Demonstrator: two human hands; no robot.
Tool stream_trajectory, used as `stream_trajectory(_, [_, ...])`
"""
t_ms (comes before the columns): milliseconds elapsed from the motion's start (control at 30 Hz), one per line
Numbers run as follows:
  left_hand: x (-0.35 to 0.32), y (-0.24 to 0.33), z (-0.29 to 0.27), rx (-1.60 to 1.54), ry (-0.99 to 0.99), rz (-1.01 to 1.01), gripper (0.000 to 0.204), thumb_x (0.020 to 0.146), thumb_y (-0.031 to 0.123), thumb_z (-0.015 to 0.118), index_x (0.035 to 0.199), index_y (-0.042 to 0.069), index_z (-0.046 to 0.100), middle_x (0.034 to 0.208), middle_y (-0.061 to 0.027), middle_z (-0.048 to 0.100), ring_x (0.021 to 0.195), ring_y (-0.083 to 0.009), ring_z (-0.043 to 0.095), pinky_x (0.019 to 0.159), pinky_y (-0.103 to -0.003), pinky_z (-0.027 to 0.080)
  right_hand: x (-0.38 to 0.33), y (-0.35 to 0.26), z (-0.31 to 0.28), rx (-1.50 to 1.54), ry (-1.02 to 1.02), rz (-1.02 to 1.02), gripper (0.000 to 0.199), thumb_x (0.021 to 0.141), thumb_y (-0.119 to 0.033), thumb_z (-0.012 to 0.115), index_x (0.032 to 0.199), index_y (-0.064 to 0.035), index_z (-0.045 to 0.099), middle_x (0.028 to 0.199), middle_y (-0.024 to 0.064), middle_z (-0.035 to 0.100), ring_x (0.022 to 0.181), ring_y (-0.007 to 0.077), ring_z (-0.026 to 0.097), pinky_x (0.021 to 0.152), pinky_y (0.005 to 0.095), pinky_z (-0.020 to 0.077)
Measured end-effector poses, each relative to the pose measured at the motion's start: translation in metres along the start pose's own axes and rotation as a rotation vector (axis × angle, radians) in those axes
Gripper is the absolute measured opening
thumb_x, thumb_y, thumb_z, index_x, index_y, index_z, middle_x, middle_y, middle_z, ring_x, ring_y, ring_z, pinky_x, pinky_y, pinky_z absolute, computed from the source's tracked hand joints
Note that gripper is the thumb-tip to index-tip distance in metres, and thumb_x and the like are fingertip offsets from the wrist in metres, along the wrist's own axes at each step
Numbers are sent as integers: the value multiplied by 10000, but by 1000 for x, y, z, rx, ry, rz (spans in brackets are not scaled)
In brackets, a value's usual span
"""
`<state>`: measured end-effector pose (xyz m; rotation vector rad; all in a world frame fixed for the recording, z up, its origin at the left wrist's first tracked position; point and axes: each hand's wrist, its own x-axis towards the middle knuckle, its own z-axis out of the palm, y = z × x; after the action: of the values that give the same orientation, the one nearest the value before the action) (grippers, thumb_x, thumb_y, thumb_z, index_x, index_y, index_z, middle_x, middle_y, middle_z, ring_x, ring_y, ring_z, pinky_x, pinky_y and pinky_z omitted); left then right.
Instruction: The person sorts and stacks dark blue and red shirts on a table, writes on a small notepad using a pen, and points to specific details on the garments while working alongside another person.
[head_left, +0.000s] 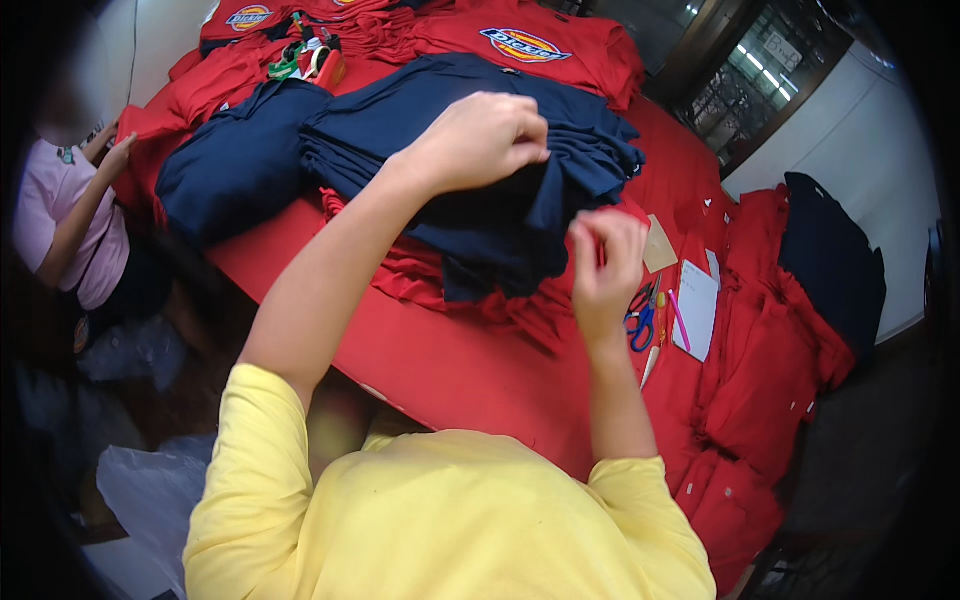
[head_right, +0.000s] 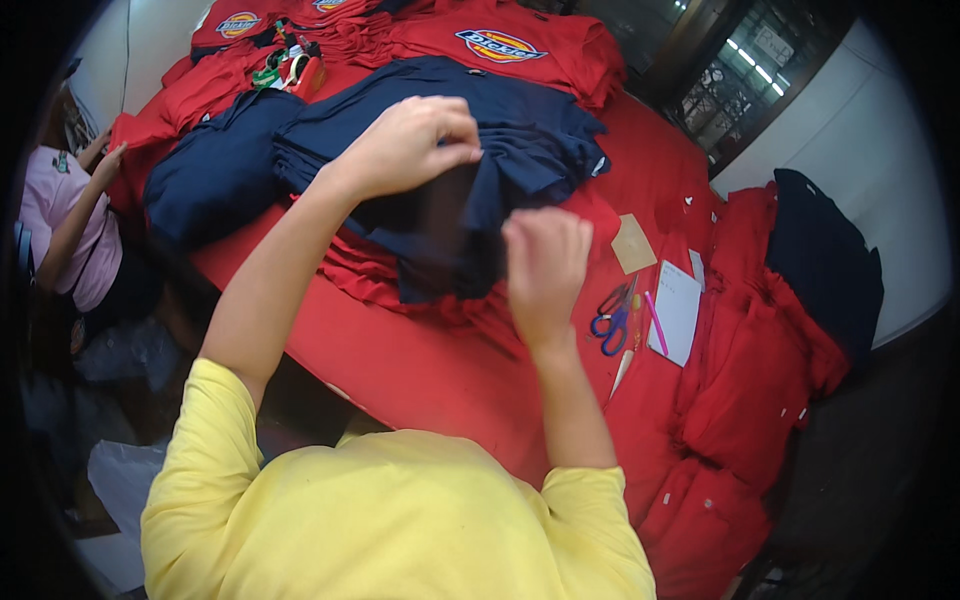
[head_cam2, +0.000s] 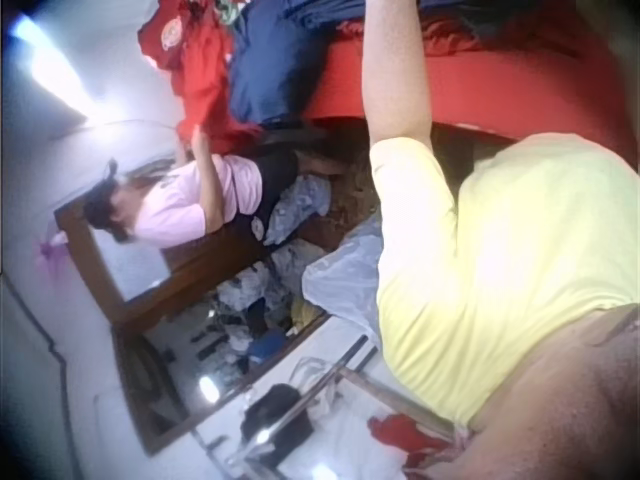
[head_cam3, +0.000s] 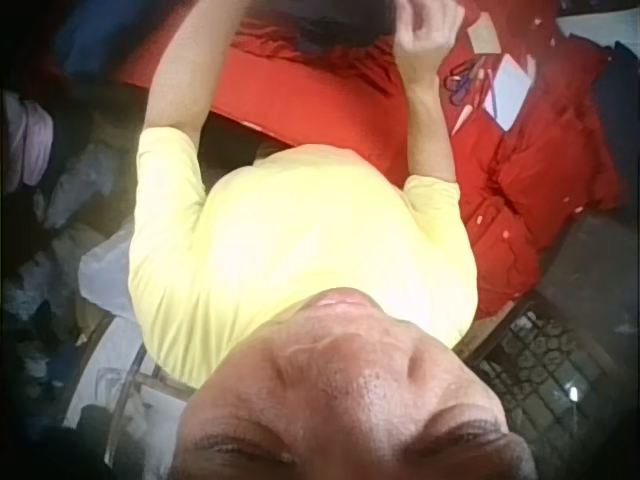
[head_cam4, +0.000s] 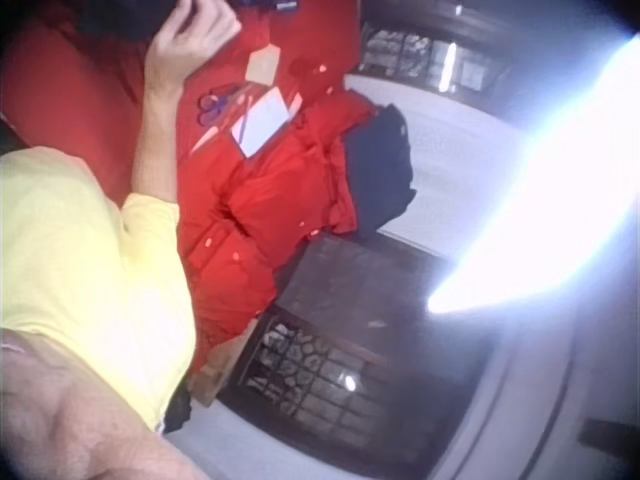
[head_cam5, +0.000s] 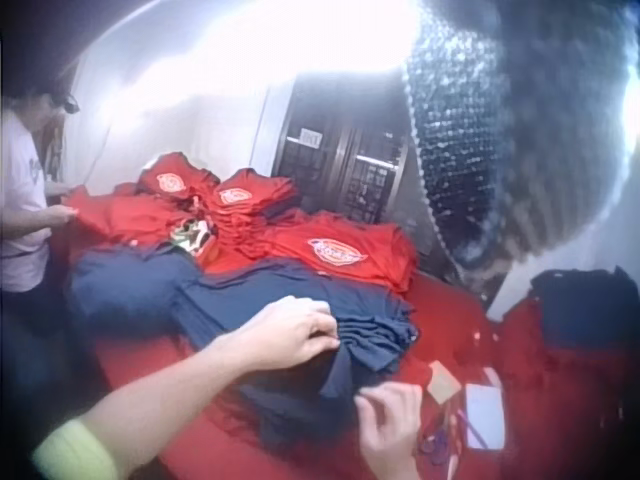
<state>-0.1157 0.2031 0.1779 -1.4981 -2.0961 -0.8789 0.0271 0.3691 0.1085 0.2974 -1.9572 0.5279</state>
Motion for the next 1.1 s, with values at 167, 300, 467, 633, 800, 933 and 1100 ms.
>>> stream_trajectory(167, [27, -18, 3, -109, 78, -117, 170, 825, 193, 665, 830, 23, 665, 871, -107, 622, 836, -277, 615, 746, -357, 474, -50, -24, 18, 75, -87, 183, 219, 751, -34, 722, 943, -50, 619, 880, 96, 591, 849, 274, 536, 743, 380, 422])
stream_trajectory(300, [20, -27, 16, -193, 50, -134, 214, 863, 234, 638, 909, 26, 649, 1128, -112, 606, 991, -281, 592, 866, -359, 465, -45, 2, 19, 33, -143, 129, 175, 753, 13, 699, 909, -38, 639, 909, 99, 589, 905, 279, 536, 784, 368, 453])
stream_trajectory(467, [11, -30, 14, -421, -158, -357, 603, 811, 372, 710, 1279, 64, 488, 1255, -191, 551, 1115, -293, 551, 949, -363, 425, 53, 20, 25, -226, 42, -129, 64, 779, -140, 690, 806, -103, 645, 844, 38, 583, 845, 263, 508, 754, 390, 375])
stream_trajectory(633, [-1, -33, 23, -143, -223, -344, 1087, 650, 486, 804, 1470, 32, 254, 1335, -300, 456, 1258, -398, 428, 1056, -403, 341, 105, 52, 54, -153, -37, -110, 101, 776, -193, 711, 798, -106, 666, 815, 14, 605, 826, 244, 519, 735, 380, 387])
stream_trajectory(800, [1, -57, 43, -162, -270, -528, 718, 740, 416, 710, 1273, -18, 505, 1100, -268, 623, 1057, -400, 589, 929, -436, 462, 95, 16, 56, -204, 82, -167, 90, 794, -160, 692, 821, -85, 651, 803, 62, 606, 800, 261, 526, 709, 372, 396])
stream_trajectory(933, [3, -51, 39, -39, -131, -554, 520, 766, 263, 668, 1211, 22, 545, 1022, -264, 644, 1005, -403, 609, 866, -461, 487, 30, -27, 42, 241, -286, -74, 87, 847, -67, 621, 910, -8, 621, 914, 140, 615, 780, 326, 580, 692, 395, 463])
stream_trajectory(1100, [-3, -16, 38, 154, 132, -357, 388, 719, 63, 627, 1097, 22, 552, 889, -223, 634, 894, -406, 604, 755, -490, 486, -15, -19, 71, 993, -401, 759, 280, 948, -44, 471, 1213, 9, 543, 1213, 132, 558, 1024, 221, 625, 852, 329, 544])
